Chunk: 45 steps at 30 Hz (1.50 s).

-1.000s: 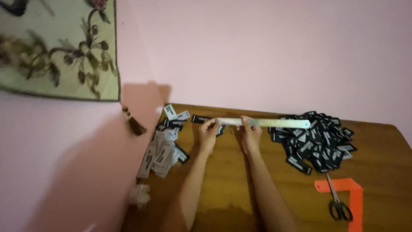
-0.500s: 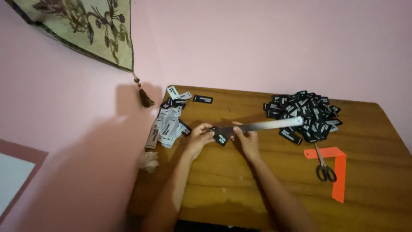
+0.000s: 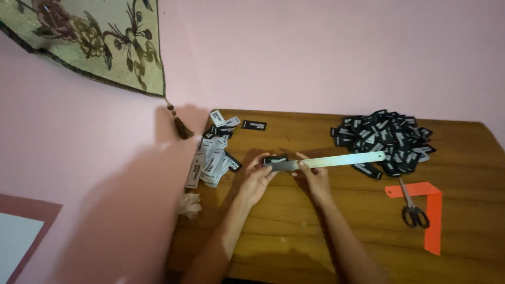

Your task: Inspecting and aligning clothing labels using a metal ruler on a wooden table.

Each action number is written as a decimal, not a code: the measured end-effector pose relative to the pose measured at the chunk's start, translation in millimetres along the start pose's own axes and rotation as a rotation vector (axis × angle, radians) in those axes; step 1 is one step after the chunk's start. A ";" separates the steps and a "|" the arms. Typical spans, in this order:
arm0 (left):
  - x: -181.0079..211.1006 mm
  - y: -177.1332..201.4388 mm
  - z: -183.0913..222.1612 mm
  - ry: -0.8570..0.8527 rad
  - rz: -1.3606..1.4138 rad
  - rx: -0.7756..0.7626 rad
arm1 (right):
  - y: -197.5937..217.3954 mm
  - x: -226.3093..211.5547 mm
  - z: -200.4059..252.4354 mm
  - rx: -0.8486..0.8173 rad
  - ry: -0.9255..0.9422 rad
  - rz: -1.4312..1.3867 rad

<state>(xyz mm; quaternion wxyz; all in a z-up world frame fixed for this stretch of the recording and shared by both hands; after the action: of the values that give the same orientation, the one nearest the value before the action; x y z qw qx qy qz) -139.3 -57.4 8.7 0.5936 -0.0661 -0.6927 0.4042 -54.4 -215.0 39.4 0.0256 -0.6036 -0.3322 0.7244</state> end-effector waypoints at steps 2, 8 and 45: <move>-2.6 -3.6 -1.1 0.017 0.075 -0.063 | -4.9 -13.2 6.3 -0.022 -0.039 0.017; -16.2 10.5 -14.2 0.069 0.096 -0.056 | -3.2 -2.0 -1.6 -0.043 -0.077 -0.119; 5.1 -12.4 -8.6 -0.043 -0.405 0.137 | 23.1 7.3 -26.6 0.080 0.026 -0.070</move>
<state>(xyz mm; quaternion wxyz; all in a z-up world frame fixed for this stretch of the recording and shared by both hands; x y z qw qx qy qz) -128.4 -58.6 20.3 0.6508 0.1237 -0.6752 0.3243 -24.3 -217.8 20.0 0.0793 -0.5995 -0.3237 0.7277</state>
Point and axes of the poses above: each hand's wrist, its own z-axis away from the middle knuckle, its own y-axis out of the back of the hand, x = y × z, the point moved 1 cm from there along -z, towards the middle knuckle, and after that the axes turned 9 degrees about -z, right-handed, at the moved point
